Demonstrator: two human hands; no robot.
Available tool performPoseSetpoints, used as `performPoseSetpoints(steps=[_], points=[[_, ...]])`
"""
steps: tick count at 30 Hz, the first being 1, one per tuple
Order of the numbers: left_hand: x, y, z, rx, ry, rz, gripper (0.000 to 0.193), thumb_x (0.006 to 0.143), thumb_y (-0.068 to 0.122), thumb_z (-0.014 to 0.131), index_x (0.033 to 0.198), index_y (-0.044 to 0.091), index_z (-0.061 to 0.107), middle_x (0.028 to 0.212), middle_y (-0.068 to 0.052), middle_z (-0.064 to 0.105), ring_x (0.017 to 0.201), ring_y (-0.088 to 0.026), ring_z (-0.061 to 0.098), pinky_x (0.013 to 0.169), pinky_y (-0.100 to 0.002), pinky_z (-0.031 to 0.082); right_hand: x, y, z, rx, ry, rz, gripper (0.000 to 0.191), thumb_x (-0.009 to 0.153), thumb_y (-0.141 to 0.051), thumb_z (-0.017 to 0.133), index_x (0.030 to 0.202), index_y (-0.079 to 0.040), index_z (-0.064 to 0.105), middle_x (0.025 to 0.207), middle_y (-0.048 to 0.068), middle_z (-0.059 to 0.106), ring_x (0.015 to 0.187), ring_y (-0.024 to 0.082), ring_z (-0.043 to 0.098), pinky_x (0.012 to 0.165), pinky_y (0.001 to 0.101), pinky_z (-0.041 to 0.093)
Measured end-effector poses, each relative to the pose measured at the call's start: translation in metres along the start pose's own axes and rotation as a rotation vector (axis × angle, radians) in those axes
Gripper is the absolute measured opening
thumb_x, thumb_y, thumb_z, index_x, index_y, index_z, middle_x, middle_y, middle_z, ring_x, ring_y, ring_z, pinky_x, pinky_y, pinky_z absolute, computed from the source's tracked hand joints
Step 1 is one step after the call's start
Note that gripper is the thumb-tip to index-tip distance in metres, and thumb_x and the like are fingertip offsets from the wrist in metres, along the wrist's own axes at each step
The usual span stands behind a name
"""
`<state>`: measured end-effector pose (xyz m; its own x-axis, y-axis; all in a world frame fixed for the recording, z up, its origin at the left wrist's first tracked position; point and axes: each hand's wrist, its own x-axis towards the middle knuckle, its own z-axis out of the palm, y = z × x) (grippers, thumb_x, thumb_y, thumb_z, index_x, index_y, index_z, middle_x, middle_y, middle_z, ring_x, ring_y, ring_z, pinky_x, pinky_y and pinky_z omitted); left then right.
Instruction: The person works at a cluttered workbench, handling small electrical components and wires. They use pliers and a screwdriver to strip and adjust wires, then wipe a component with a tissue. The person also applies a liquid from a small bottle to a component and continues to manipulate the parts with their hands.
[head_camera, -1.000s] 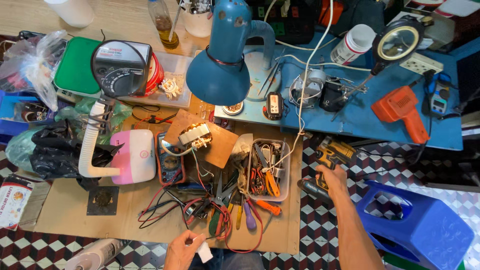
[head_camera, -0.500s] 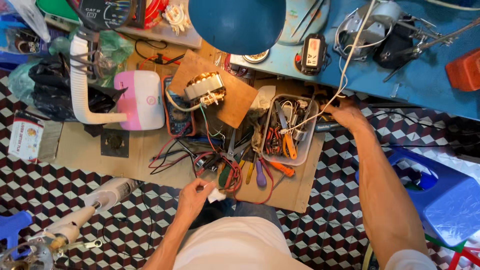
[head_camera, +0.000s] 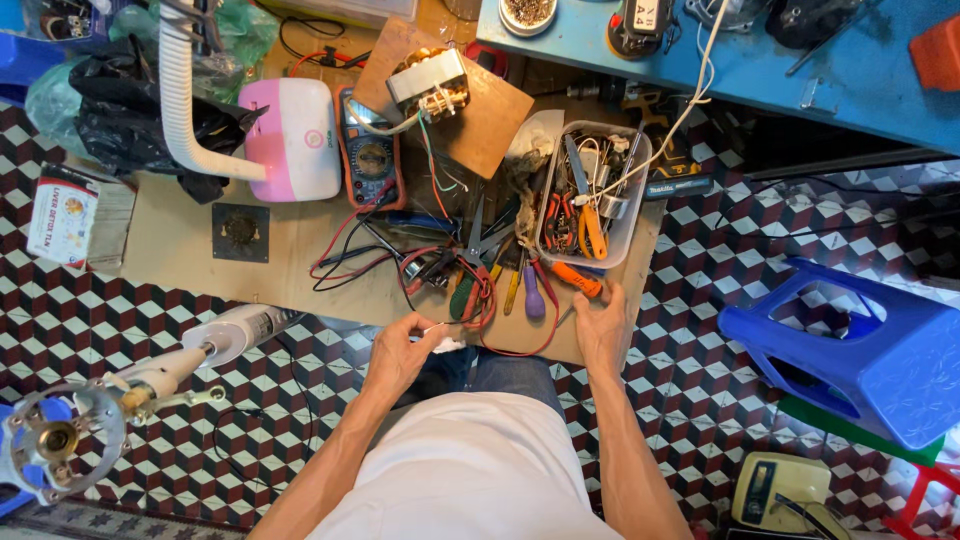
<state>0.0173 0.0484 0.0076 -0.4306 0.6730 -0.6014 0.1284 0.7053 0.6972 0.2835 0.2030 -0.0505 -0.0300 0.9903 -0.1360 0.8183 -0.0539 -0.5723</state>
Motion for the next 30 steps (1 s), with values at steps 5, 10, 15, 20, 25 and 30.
performPoseSetpoints(steps=[5,10,15,20,25,30], points=[[-0.02,-0.021,-0.003,0.055,-0.03,-0.048,0.032,0.085,0.035,0.075,0.092,0.004,0.076,0.081,-0.009,0.078,0.072,-0.017,0.073,0.067,-0.032,0.055,0.003,0.031,0.026,-0.046,-0.086,0.01,0.052,0.083,-0.027,0.079,0.128,-0.007,0.064,0.114,0.022,0.061,0.106,0.04,0.063,0.092,0.0473,0.051],[-0.033,-0.035,-0.01,0.029,-0.02,0.03,0.031,0.085,0.034,0.076,0.09,0.002,0.076,0.082,-0.01,0.079,0.074,-0.018,0.073,0.069,-0.033,0.055,-0.006,0.062,-0.008,-0.171,-0.133,0.0,0.048,0.084,-0.026,0.081,0.124,-0.005,0.065,0.12,0.021,0.061,0.107,0.04,0.064,0.09,0.0474,0.053],[-0.038,-0.038,-0.014,0.021,-0.019,-0.021,0.031,0.084,0.034,0.077,0.091,0.003,0.076,0.082,-0.01,0.078,0.073,-0.019,0.072,0.068,-0.035,0.055,-0.019,0.033,-0.022,-0.109,-0.168,0.109,0.059,0.084,-0.023,0.077,0.135,-0.002,0.057,0.122,0.023,0.058,0.1,0.039,0.065,0.087,0.0481,0.052],[-0.044,-0.033,-0.022,-0.011,-0.004,-0.06,0.031,0.085,0.034,0.076,0.091,0.004,0.075,0.083,-0.008,0.078,0.075,-0.017,0.072,0.069,-0.032,0.055,-0.05,-0.047,0.018,-0.053,-0.029,-0.254,0.039,0.09,-0.023,0.075,0.124,-0.005,0.065,0.12,0.017,0.067,0.116,0.034,0.063,0.102,0.0484,0.047],[-0.051,-0.038,-0.033,-0.053,0.053,-0.065,0.03,0.084,0.033,0.077,0.091,0.004,0.075,0.082,-0.009,0.078,0.073,-0.018,0.071,0.068,-0.033,0.055,-0.055,-0.122,0.096,-0.037,-0.18,-0.272,0.062,0.077,-0.033,0.081,0.123,0.002,0.06,0.119,0.025,0.064,0.11,0.042,0.059,0.088,0.052,0.046],[-0.05,-0.058,-0.041,-0.083,0.119,-0.041,0.029,0.082,0.033,0.078,0.087,0.005,0.075,0.079,-0.007,0.078,0.071,-0.017,0.072,0.066,-0.033,0.055,-0.047,-0.13,0.123,-0.108,-0.3,-0.104,0.052,0.081,-0.031,0.076,0.118,0.002,0.06,0.113,0.024,0.067,0.109,0.043,0.062,0.091,0.051,0.049]])
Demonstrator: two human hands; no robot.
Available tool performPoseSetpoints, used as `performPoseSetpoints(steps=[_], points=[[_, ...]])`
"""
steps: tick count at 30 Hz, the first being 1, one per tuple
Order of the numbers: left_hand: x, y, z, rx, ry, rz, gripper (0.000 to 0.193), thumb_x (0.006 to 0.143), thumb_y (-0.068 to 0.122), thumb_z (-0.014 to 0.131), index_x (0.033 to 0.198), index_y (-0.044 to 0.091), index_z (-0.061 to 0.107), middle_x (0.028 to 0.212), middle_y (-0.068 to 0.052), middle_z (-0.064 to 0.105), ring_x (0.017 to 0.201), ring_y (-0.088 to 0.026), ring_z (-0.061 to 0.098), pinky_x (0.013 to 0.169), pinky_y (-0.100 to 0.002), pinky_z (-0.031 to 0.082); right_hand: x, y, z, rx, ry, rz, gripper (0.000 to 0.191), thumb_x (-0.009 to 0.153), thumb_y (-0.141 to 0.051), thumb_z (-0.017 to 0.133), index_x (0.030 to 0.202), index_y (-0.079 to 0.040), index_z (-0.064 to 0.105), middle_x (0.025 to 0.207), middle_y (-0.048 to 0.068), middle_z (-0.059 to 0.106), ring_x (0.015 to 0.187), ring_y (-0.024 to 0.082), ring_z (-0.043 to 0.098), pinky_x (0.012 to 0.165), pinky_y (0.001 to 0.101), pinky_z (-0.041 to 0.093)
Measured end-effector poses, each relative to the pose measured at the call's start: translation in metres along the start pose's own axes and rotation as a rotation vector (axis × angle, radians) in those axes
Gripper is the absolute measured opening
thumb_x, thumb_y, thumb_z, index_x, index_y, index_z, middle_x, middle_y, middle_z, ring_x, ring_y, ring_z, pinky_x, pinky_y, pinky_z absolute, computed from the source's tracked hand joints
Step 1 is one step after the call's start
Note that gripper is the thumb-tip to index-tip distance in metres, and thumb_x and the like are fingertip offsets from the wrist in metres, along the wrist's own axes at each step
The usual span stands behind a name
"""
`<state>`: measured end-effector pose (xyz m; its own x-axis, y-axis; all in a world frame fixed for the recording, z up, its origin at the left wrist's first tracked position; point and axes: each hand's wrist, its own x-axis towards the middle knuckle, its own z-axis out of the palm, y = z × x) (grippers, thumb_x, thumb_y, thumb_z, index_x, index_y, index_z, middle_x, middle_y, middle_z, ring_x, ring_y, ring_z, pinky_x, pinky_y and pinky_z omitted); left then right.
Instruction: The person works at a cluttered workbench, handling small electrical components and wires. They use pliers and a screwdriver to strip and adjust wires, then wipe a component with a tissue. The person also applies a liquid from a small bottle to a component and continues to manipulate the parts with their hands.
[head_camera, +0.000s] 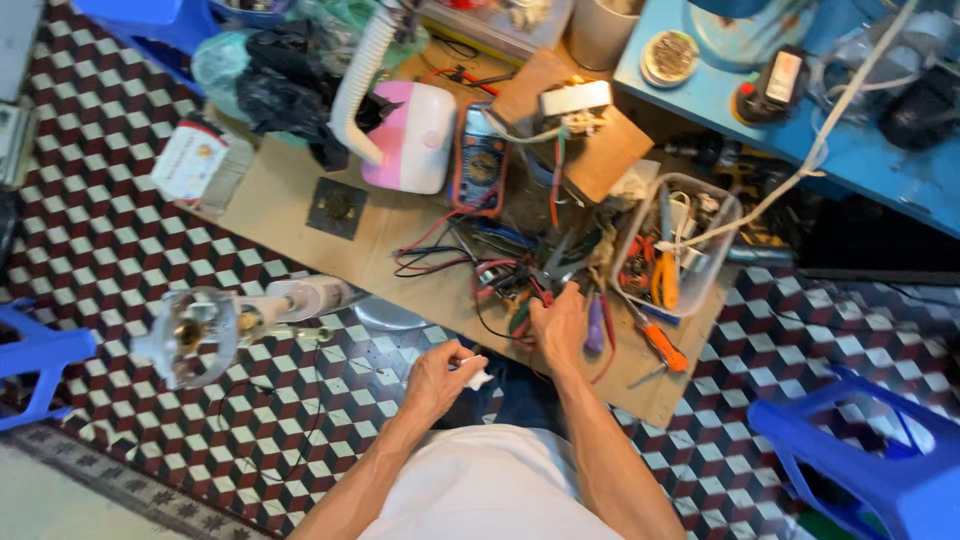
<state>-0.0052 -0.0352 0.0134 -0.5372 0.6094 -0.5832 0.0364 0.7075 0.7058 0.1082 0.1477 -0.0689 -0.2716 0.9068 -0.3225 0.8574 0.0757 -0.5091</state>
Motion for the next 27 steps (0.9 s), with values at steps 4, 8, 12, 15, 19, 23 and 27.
performPoseSetpoints(steps=[4,8,12,15,19,23,27], points=[[0.006,-0.014,-0.017,0.024,0.065,0.03,0.03,0.082,0.033,0.08,0.085,0.004,0.074,0.079,-0.009,0.076,0.071,-0.019,0.072,0.066,-0.033,0.055,0.003,0.0,0.007,0.109,0.001,-0.076,0.055,0.079,-0.025,0.074,0.126,0.001,0.062,0.113,0.025,0.068,0.106,0.043,0.064,0.089,0.0493,0.051],[0.007,-0.015,-0.028,-0.028,0.026,-0.076,0.03,0.082,0.035,0.079,0.088,0.005,0.074,0.078,-0.008,0.076,0.068,-0.02,0.072,0.065,-0.034,0.055,-0.005,0.003,0.003,0.225,-0.206,0.165,0.046,0.076,-0.026,0.07,0.115,-0.002,0.072,0.095,0.014,0.076,0.09,0.032,0.075,0.082,0.0406,0.057],[0.007,-0.01,-0.027,-0.017,0.022,-0.008,0.029,0.082,0.034,0.079,0.089,0.006,0.075,0.08,-0.008,0.076,0.071,-0.019,0.072,0.066,-0.033,0.054,-0.016,0.013,-0.004,0.424,-0.147,0.067,0.035,0.079,-0.018,0.073,0.108,0.0,0.069,0.085,0.011,0.072,0.074,0.023,0.068,0.068,0.0344,0.052],[0.007,-0.006,-0.026,0.012,0.016,0.032,0.03,0.082,0.034,0.079,0.088,0.005,0.075,0.08,-0.009,0.077,0.072,-0.019,0.072,0.067,-0.034,0.054,-0.026,0.015,-0.009,0.719,-0.282,0.249,0.027,0.083,-0.01,0.071,0.106,0.002,0.062,0.078,0.012,0.068,0.06,0.019,0.063,0.056,0.0315,0.051],[0.009,-0.003,-0.025,0.002,-0.025,0.024,0.031,0.083,0.034,0.078,0.089,0.003,0.075,0.081,-0.011,0.076,0.072,-0.021,0.071,0.067,-0.036,0.055,-0.039,0.014,-0.017,0.935,-0.31,0.281,0.027,0.089,-0.01,0.071,0.11,0.0,0.057,0.077,0.008,0.069,0.057,0.014,0.06,0.053,0.0268,0.048],[0.01,-0.003,-0.021,0.018,-0.037,0.038,0.032,0.082,0.035,0.078,0.089,0.003,0.075,0.083,-0.011,0.077,0.074,-0.021,0.072,0.067,-0.036,0.055,-0.044,0.011,-0.019,1.031,-0.248,0.187,0.026,0.092,-0.014,0.069,0.111,0.0,0.058,0.078,0.006,0.066,0.061,0.011,0.06,0.057,0.0243,0.048],[0.009,-0.003,-0.02,0.025,-0.037,0.053,0.032,0.083,0.034,0.079,0.088,0.003,0.075,0.083,-0.011,0.076,0.074,-0.021,0.072,0.068,-0.036,0.055,-0.039,-0.004,-0.019,1.177,-0.272,0.281,0.03,0.102,-0.029,0.061,0.104,0.001,0.063,0.075,0.007,0.063,0.059,0.013,0.058,0.055,0.027,0.047]])
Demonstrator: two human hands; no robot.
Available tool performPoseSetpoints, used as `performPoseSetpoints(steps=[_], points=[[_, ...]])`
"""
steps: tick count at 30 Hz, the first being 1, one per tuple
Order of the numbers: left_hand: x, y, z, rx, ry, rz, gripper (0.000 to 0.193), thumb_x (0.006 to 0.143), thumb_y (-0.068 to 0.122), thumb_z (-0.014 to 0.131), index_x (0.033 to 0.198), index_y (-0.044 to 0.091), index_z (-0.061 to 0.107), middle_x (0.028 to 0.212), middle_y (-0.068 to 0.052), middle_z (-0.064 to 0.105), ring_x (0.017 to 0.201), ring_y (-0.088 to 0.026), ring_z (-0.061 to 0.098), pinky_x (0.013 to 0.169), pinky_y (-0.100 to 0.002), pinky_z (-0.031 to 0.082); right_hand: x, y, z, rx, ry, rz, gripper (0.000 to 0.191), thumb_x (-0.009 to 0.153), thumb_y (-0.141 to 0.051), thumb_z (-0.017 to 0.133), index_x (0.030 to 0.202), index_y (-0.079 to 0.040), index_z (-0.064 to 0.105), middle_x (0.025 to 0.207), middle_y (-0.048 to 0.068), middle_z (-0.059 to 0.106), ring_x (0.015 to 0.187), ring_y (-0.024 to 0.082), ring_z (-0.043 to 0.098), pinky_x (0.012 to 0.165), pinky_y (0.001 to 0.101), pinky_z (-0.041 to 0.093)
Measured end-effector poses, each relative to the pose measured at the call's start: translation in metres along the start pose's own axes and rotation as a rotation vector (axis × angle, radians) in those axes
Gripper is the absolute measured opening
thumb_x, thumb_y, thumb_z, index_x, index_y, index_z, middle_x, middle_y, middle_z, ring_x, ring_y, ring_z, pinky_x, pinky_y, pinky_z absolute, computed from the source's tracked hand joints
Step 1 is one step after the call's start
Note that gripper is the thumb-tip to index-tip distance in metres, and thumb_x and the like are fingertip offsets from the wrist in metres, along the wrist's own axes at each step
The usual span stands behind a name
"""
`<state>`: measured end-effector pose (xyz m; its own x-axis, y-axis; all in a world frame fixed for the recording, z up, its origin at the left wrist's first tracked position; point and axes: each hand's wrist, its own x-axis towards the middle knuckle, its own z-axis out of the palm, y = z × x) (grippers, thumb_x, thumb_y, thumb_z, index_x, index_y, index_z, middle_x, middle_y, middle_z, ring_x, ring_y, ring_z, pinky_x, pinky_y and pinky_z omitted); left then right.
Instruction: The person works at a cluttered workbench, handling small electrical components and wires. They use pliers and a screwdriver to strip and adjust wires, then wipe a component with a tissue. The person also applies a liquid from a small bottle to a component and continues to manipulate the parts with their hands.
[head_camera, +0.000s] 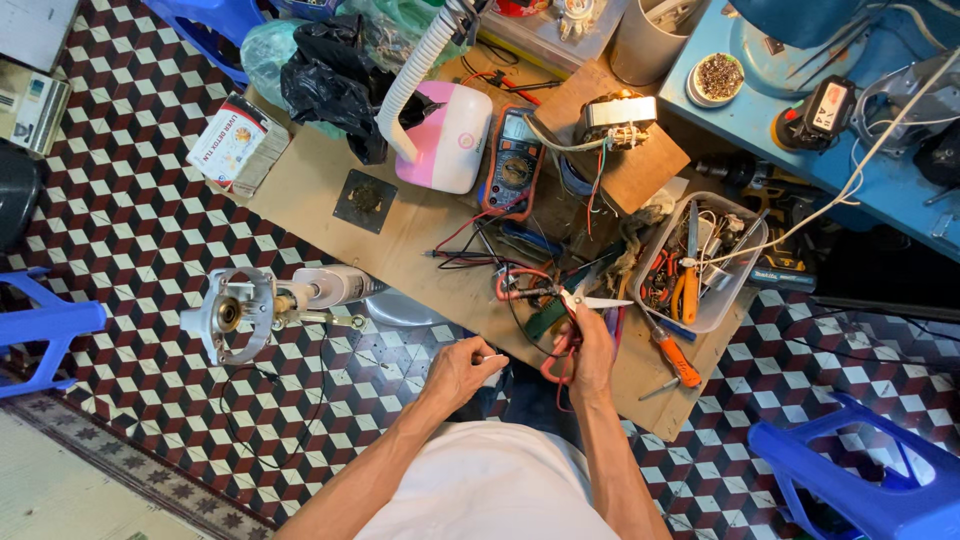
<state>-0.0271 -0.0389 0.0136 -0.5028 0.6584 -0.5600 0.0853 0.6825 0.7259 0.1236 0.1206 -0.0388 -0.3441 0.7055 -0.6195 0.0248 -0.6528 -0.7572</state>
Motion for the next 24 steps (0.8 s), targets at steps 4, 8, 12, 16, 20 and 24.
performPoseSetpoints(steps=[4,8,12,16,20,24], points=[[0.001,0.002,-0.004,-0.003,0.0,-0.012,0.032,0.083,0.034,0.078,0.088,0.003,0.074,0.08,-0.01,0.076,0.072,-0.021,0.072,0.067,-0.035,0.055,-0.015,-0.021,0.025,-0.214,0.118,-0.081,0.028,0.102,-0.027,0.053,0.109,-0.003,0.065,0.079,0.005,0.066,0.065,0.013,0.061,0.06,0.0284,0.049],[0.001,0.002,-0.008,-0.019,-0.016,-0.053,0.033,0.083,0.035,0.077,0.089,0.003,0.074,0.078,-0.012,0.075,0.069,-0.022,0.07,0.064,-0.036,0.054,-0.051,-0.045,0.054,-0.403,0.195,-0.37,0.026,0.103,-0.023,0.059,0.115,0.0,0.062,0.088,0.003,0.067,0.073,0.011,0.06,0.066,0.0287,0.05],[0.004,-0.004,-0.009,-0.046,0.014,-0.009,0.035,0.083,0.038,0.077,0.088,0.004,0.074,0.079,-0.011,0.076,0.07,-0.02,0.071,0.065,-0.035,0.055,-0.077,-0.083,0.06,-0.638,0.266,-0.594,0.037,0.1,-0.023,0.064,0.128,0.0,0.057,0.085,0.003,0.059,0.074,0.01,0.056,0.065,0.0284,0.05],[0.025,-0.014,-0.017,-0.076,0.103,-0.025,0.035,0.082,0.039,0.077,0.091,0.006,0.075,0.08,-0.01,0.077,0.069,-0.02,0.072,0.064,-0.035,0.056,-0.095,-0.121,0.05,-0.485,0.263,-0.395,0.041,0.098,-0.025,0.062,0.133,-0.004,0.059,0.074,0.002,0.052,0.059,0.012,0.049,0.052,0.029,0.044],[0.058,-0.023,-0.037,-0.063,0.251,-0.049,0.039,0.081,0.044,0.078,0.089,0.005,0.075,0.079,-0.012,0.077,0.068,-0.023,0.072,0.064,-0.038,0.055,-0.094,-0.144,0.045,-0.678,0.292,-0.476,0.032,0.108,-0.026,0.056,0.129,-0.003,0.064,0.078,0.0,0.053,0.068,0.006,0.048,0.058,0.0226,0.04],[0.092,-0.027,-0.064,-0.058,0.443,-0.107,0.043,0.083,0.048,0.078,0.088,0.006,0.078,0.08,-0.012,0.077,0.07,-0.022,0.072,0.066,-0.037,0.054,-0.094,-0.144,0.04,-0.411,0.355,-0.696,0.028,0.11,-0.027,0.054,0.122,-0.004,0.063,0.084,-0.003,0.054,0.067,0.004,0.051,0.056,0.0221,0.044]])
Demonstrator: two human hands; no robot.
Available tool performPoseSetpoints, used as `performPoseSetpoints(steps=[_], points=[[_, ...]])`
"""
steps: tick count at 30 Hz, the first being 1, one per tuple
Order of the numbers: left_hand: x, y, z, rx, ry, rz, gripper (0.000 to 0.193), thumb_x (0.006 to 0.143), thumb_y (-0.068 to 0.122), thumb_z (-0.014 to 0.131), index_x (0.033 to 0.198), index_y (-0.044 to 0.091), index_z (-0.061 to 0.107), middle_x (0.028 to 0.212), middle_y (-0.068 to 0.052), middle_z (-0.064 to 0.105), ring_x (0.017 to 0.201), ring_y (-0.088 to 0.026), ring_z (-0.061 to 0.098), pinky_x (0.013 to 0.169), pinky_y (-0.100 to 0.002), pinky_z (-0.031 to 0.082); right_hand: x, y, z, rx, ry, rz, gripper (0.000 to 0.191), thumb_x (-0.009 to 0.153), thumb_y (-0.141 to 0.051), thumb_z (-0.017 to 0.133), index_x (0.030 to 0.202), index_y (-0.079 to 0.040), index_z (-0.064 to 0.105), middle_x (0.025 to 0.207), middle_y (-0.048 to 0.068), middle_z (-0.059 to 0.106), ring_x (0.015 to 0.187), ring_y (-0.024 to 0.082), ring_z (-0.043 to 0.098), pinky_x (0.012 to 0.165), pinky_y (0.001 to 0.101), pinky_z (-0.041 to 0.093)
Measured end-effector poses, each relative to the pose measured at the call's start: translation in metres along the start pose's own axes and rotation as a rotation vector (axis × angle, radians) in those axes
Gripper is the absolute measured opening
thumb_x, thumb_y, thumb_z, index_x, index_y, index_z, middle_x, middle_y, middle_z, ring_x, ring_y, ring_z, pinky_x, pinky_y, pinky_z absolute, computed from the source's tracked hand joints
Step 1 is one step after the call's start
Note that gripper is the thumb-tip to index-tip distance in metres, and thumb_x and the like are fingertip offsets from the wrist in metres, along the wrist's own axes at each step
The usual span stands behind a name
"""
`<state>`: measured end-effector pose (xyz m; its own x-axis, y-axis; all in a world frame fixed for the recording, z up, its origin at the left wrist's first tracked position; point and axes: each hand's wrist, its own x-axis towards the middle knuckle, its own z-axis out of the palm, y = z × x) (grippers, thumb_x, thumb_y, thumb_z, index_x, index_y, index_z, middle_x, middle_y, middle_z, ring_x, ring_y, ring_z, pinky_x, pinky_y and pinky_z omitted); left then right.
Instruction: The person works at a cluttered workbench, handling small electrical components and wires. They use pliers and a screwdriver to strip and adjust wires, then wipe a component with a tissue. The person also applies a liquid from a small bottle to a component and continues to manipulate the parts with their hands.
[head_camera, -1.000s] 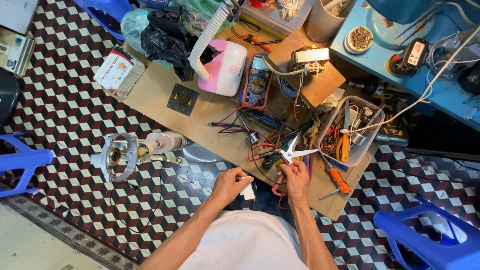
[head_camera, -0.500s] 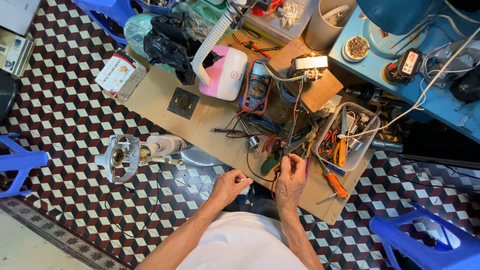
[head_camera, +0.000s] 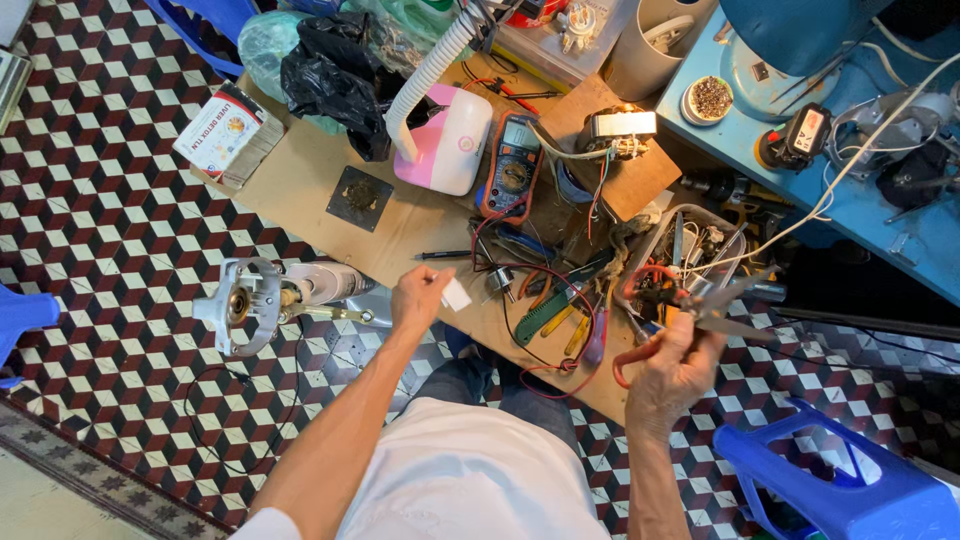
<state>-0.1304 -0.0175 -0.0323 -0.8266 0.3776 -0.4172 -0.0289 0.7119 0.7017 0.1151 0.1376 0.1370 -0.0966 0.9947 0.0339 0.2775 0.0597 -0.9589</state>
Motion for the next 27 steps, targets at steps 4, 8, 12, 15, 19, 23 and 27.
performPoseSetpoints(steps=[4,8,12,15,19,23,27], points=[[0.039,0.005,-0.002,-0.227,0.062,-0.177,0.05,0.086,0.05,0.074,0.091,-0.001,0.076,0.082,-0.015,0.076,0.069,-0.026,0.071,0.066,-0.042,0.056,0.009,0.008,-0.029,0.102,0.083,0.047,0.023,0.115,-0.025,0.059,0.116,-0.002,0.064,0.087,0.0,0.055,0.072,0.005,0.049,0.064,0.0224,0.042],[0.076,0.023,0.001,-0.585,0.032,-0.264,0.059,0.087,0.052,0.069,0.109,-0.003,0.073,0.102,-0.019,0.075,0.086,-0.03,0.072,0.076,-0.046,0.059,0.013,0.027,-0.05,0.206,0.083,0.313,0.025,0.109,-0.023,0.062,0.101,0.001,0.061,0.088,0.003,0.065,0.075,0.007,0.063,0.069,0.0211,0.052],[0.071,0.034,-0.003,-0.134,0.16,0.049,0.075,0.089,0.054,0.076,0.132,-0.005,0.06,0.129,-0.026,0.064,0.117,-0.037,0.062,0.098,-0.044,0.049,0.0,0.05,-0.049,0.211,-0.125,0.558,0.027,0.101,-0.029,0.06,0.101,-0.002,0.063,0.082,0.005,0.065,0.066,0.008,0.057,0.057,0.0235,0.044],[0.017,0.046,-0.01,-0.038,0.014,0.205,0.082,0.086,0.056,0.073,0.141,-0.002,0.055,0.134,-0.026,0.061,0.125,-0.038,0.058,0.102,-0.043,0.046,-0.012,0.064,-0.025,0.115,-0.407,0.667,0.033,0.1,-0.036,0.059,0.103,-0.004,0.07,0.075,0.005,0.062,0.06,0.008,0.048,0.054,0.0235,0.036],[-0.055,0.065,-0.012,-0.439,-0.997,-0.01,0.072,0.094,0.055,0.066,0.141,0.001,0.06,0.131,-0.012,0.066,0.12,-0.02,0.061,0.103,-0.034,0.048,-0.026,0.073,0.041,0.145,-0.768,0.742,0.036,0.103,-0.04,0.059,0.103,-0.004,0.068,0.076,-0.002,0.053,0.065,0.009,0.046,0.056,0.0266,0.035],[-0.074,0.069,-0.033,-0.805,-1.074,-0.332,0.067,0.091,0.047,0.072,0.136,-0.001,0.058,0.124,-0.013,0.071,0.108,-0.016,0.072,0.098,-0.031,0.057,-0.024,0.058,0.07,0.248,-1.039,0.664,0.042,0.102,-0.043,0.052,0.115,-0.007,0.069,0.097,-0.003,0.066,0.092,0.009,0.061,0.083,0.0252,0.049],[-0.063,0.054,-0.058,-0.682,-0.82,-0.379,0.06,0.084,0.046,0.071,0.134,0.012,0.061,0.114,-0.01,0.075,0.086,-0.014,0.067,0.077,-0.032,0.057,0.007,0.062,0.081,-0.516,-0.87,0.255,0.038,0.099,-0.036,0.055,0.108,-0.005,0.075,0.094,0.012,0.075,0.088,0.024,0.07,0.081,0.0371,0.055]])
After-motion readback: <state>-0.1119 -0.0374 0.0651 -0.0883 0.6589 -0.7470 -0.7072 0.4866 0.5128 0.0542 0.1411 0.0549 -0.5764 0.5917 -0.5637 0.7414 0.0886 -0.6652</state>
